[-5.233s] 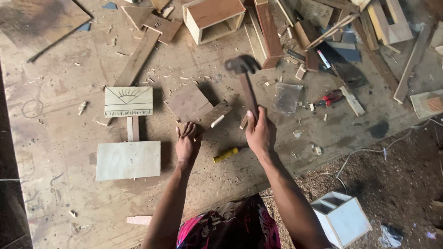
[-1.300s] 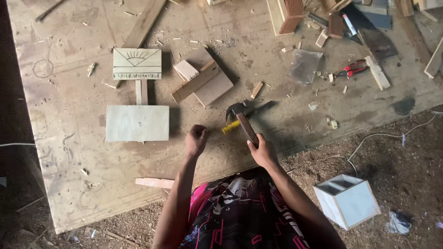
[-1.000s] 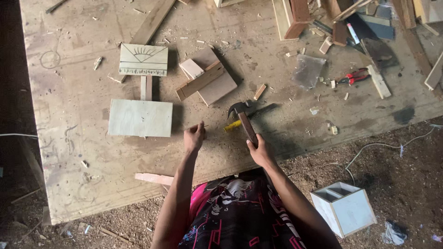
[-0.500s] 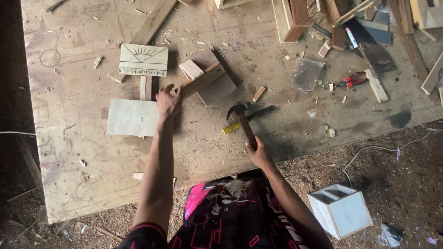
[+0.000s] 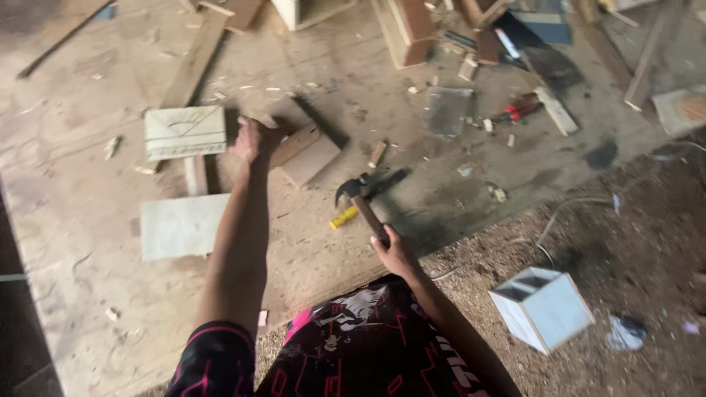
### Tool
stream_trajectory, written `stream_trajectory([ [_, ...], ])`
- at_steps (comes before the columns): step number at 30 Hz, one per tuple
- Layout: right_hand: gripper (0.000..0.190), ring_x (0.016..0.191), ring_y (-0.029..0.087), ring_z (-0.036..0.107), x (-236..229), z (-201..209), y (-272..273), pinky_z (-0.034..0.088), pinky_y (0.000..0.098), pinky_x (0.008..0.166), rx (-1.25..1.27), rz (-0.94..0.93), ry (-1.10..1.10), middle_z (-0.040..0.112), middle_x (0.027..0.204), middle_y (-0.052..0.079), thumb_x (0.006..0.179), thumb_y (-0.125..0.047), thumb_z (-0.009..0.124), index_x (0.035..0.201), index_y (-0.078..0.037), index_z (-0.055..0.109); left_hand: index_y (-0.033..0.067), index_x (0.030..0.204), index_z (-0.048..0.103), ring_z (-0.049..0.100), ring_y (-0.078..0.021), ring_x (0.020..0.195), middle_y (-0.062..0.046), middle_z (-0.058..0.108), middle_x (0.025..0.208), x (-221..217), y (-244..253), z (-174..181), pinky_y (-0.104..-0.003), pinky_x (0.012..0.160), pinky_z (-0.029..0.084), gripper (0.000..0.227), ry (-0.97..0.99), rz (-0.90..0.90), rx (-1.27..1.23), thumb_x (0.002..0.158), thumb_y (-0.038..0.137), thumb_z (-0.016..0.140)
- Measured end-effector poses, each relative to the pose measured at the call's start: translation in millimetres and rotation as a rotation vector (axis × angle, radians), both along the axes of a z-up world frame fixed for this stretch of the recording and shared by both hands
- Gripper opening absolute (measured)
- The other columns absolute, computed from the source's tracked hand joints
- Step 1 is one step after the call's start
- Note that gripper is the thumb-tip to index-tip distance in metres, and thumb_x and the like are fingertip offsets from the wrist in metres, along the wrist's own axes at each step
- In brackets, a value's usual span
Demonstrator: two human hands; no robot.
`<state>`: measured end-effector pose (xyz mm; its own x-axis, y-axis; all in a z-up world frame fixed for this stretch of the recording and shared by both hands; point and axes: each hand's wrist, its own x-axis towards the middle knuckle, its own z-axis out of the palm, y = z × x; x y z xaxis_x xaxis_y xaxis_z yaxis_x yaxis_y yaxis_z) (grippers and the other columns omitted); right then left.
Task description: The person assembles small wooden boxes by hand, using a hammer and chisel to fit pieces together. They repeatedly position and tap wooden components, occasionally adjusting the box orientation on the workbench.
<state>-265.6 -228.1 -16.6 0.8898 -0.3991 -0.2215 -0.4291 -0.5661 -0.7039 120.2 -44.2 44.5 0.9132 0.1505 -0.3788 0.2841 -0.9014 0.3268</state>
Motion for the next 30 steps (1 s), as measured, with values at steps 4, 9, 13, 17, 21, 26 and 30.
stream_trajectory([
  [4,0.033,0.055,0.021,0.068,-1,6,-5,0.054,0.0374,0.051,0.053,0.028,-0.03,0.068,0.068,0.008,0.093,-0.033,0.071,0.111,-0.006,0.067,0.0026,0.136,0.052,0.065,-0.0368,0.115,-0.019,0.068,0.122,0,-30,14,-0.063,0.103,0.042,0.097,-0.086,-0.302,0.073,0.063,0.055,0.086],
  [9,0.026,0.053,0.018,0.066,8,12,-10,0.052,0.0355,0.049,0.153,0.035,-0.018,0.067,0.066,0.006,0.095,-0.029,0.069,0.106,-0.006,0.066,0.0064,0.131,0.058,0.073,-0.038,0.099,-0.019,0.076,0.104,-11,-50,56,-0.058,0.102,0.048,0.072,-0.237,-0.444,-0.002,0.076,0.047,0.083],
  [13,0.028,0.056,0.021,0.068,11,14,-9,0.052,0.0377,0.052,0.098,0.029,-0.026,0.067,0.066,0.008,0.093,-0.031,0.072,0.104,-0.006,0.066,0.0038,0.123,0.057,0.075,-0.0353,0.095,-0.017,0.075,0.104,-14,-45,75,-0.045,0.079,0.06,0.058,-0.324,-0.493,-0.528,0.076,0.028,0.082],
  [17,0.03,0.061,0.026,0.069,15,9,-5,0.053,0.0419,0.057,0.136,-0.006,0.062,0.067,0.069,0.01,0.093,-0.033,0.071,0.101,-0.005,0.063,-0.003,0.131,0.055,0.074,-0.0395,0.099,-0.025,0.072,0.106,-4,-28,44,-0.044,0.081,0.06,0.057,-0.478,-0.565,-0.641,0.082,0.017,0.076],
  [21,0.03,0.062,0.025,0.071,17,-1,0,0.054,0.0411,0.06,0.097,-0.006,0.078,0.069,0.068,0.009,0.092,-0.037,0.07,0.096,-0.008,0.064,0.0106,0.128,0.071,0.075,-0.0403,0.102,-0.022,0.075,0.11,-12,-10,-13,-0.045,0.087,0.06,0.044,-0.543,-0.665,-0.5,0.084,0.007,0.065],
  [26,0.03,0.061,0.022,0.07,19,-8,3,0.054,0.0403,0.057,0.103,-0.01,0.082,0.069,0.068,0.007,0.093,-0.036,0.07,0.097,-0.008,0.062,0.0078,0.129,0.068,0.071,-0.0428,0.098,-0.023,0.073,0.108,-36,9,-44,-0.045,0.081,0.059,0.041,-0.398,-0.621,-0.573,0.088,0.008,0.064],
  [30,0.026,0.056,0.017,0.064,20,-5,5,0.053,0.0366,0.053,0.26,0.0,0.114,0.066,0.069,0.004,0.097,-0.033,0.064,0.1,-0.008,0.061,0.0032,0.131,0.058,0.074,-0.0374,0.094,-0.021,0.071,0.108,-45,11,-34,-0.041,0.074,0.06,0.05,-0.438,-0.491,-0.878,0.083,0.014,0.069],
])
